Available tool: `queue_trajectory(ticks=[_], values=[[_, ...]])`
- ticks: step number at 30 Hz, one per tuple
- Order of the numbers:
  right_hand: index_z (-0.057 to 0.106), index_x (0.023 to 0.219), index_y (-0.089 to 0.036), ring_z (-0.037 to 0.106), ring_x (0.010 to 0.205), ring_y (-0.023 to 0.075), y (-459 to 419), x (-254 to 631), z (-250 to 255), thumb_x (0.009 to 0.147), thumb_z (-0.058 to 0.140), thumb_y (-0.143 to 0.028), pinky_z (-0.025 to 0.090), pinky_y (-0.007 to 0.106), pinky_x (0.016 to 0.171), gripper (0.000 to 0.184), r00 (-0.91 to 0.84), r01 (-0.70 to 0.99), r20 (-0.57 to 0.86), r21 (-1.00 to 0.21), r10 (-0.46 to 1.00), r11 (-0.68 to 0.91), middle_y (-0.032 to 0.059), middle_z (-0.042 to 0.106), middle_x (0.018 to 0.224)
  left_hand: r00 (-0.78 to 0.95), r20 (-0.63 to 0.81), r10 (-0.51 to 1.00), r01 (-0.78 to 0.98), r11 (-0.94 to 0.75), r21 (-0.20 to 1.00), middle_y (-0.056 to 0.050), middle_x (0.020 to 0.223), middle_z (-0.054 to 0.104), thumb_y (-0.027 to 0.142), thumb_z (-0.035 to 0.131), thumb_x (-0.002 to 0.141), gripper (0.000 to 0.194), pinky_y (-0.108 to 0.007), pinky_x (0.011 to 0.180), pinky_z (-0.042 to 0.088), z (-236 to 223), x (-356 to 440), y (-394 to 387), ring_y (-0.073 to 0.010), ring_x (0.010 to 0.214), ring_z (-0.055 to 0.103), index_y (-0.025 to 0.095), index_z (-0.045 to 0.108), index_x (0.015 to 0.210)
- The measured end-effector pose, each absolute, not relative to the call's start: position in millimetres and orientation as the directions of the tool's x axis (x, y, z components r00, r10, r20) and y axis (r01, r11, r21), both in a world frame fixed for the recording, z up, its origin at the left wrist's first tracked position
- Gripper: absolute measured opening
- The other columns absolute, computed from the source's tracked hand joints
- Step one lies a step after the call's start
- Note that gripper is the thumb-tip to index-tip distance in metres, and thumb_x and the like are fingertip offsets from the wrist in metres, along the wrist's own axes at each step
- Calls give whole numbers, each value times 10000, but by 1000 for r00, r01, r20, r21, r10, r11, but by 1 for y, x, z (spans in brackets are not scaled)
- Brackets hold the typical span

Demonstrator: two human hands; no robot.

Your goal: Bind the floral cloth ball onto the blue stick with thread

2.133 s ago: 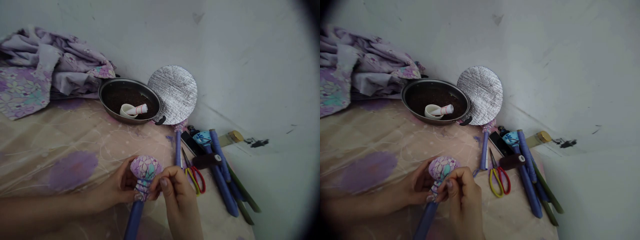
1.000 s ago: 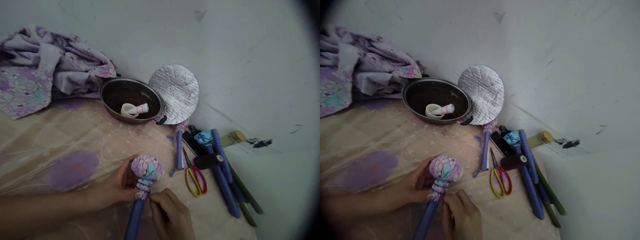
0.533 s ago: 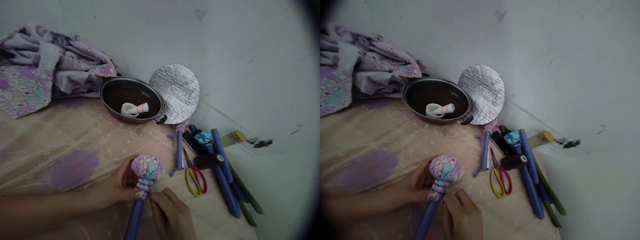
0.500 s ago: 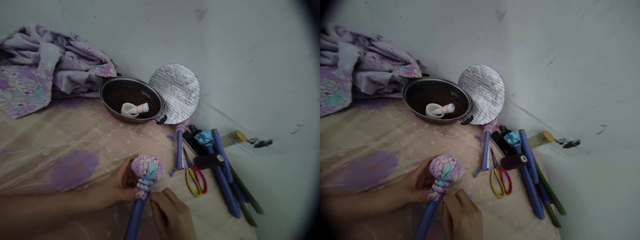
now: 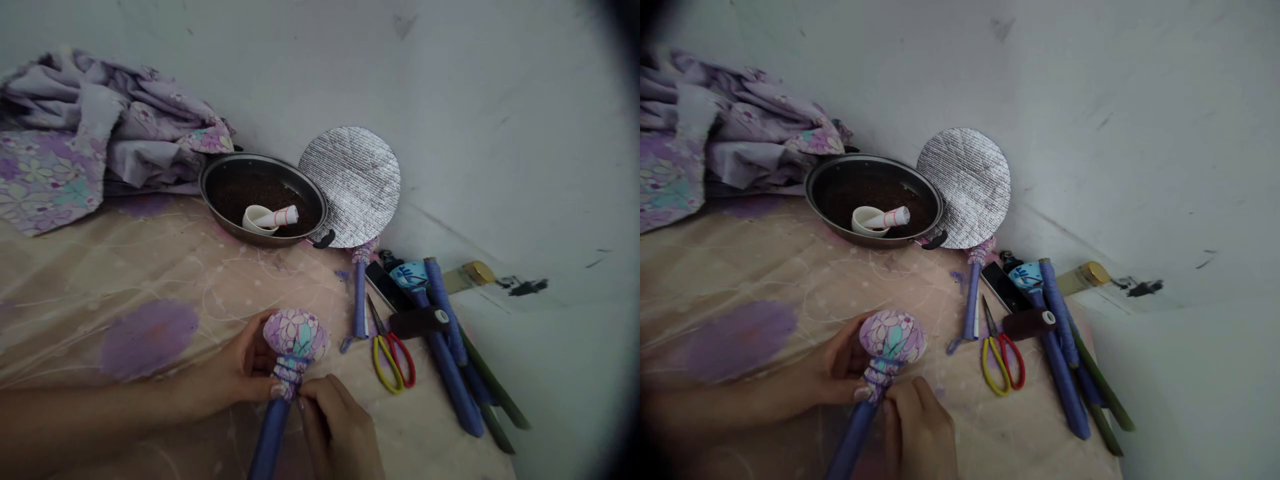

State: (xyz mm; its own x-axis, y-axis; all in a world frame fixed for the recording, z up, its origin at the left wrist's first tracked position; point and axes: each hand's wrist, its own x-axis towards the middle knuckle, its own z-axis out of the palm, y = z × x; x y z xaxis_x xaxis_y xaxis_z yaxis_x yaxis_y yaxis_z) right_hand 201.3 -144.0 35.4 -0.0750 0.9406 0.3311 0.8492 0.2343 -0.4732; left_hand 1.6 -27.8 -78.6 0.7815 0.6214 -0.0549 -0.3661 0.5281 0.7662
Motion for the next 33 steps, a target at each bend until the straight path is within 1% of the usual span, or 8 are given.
queue_trajectory(ticks=[4, 7, 13, 19, 22, 26, 29, 33], values=[[732, 1060, -288, 861, 745, 194, -150, 197, 22, 1132, 564, -74, 665, 214, 747, 281, 38, 752, 286, -639, 957, 162, 10, 846, 895, 784, -58, 618, -364, 534, 763, -139, 1599, 796, 456, 1147, 880, 1225, -470, 1119, 647, -74, 1, -27, -306, 1323, 833, 397, 364, 1819], [752, 1063, -288, 870, 801, 196, -154, 194, 11, 1126, 569, -102, 667, 214, 785, 268, 121, 683, 235, -725, 965, 91, 8, 856, 907, 787, -59, 614, -366, 541, 757, -137, 1591, 795, 425, 1150, 878, 1223, -457, 1108, 647, -72, 0, -26, -309, 1341, 829, 397, 370, 1819], [772, 993, -288, 817, 744, 201, -158, 185, -3, 1119, 614, -174, 630, 226, 740, 232, 250, 591, 165, -806, 954, -15, 0, 828, 850, 794, -63, 604, -357, 549, 756, -134, 1567, 802, 409, 1130, 898, 1196, -447, 1120, 642, -67, -1, -25, -301, 1342, 827, 372, 367, 1820], [797, 960, -295, 801, 753, 215, -163, 177, -13, 1144, 628, -258, 612, 253, 752, 253, 343, 511, 117, -856, 932, -81, 10, 826, 849, 774, -75, 628, -393, 570, 722, -129, 1576, 794, 366, 1156, 834, 1210, -429, 1102, 645, -71, 1, -26, -310, 1330, 828, 370, 425, 1799], [824, 963, -300, 781, 727, 212, -167, 174, -20, 1163, 663, -341, 591, 254, 722, 260, 390, 443, 68, -888, 918, -123, 3, 815, 830, 773, -106, 626, -384, 594, 707, -112, 1542, 813, 326, 1153, 825, 1187, -417, 1089, 649, -69, 2, -26, -305, 1317, 829, 371, 462, 1790], [847, 1000, -295, 701, 654, 206, -168, 168, -31, 1194, 716, -498, 538, 261, 639, 310, 444, 305, 0, -940, 896, -151, -2, 779, 793, 763, -129, 633, -374, 595, 711, -117, 1520, 827, 317, 1137, 832, 1143, -427, 1091, 644, -61, 1, -26, -293, 1267, 827, 347, 501, 1783], [838, 986, -287, 679, 674, 211, -166, 163, -38, 1177, 764, -634, 522, 271, 637, 403, 480, 194, -35, -970, 877, -145, 4, 755, 788, 763, -127, 633, -373, 593, 713, -88, 1485, 835, 333, 1141, 811, 1108, -424, 1101, 630, -57, 1, -25, -282, 1239, 819, 349, 540, 1741], [809, 964, -281, 578, 633, 184, -162, 155, -40, 1111, 816, -817, 506, 270, 618, 556, 519, 32, -94, -991, 850, -130, -21, 687, 772, 777, -136, 614, -350, 602, 717, -77, 1526, 825, 368, 1131, 827, 1081, -405, 1117, 617, -54, 0, -23, -294, 1320, 805, 378, 539, 1731]])
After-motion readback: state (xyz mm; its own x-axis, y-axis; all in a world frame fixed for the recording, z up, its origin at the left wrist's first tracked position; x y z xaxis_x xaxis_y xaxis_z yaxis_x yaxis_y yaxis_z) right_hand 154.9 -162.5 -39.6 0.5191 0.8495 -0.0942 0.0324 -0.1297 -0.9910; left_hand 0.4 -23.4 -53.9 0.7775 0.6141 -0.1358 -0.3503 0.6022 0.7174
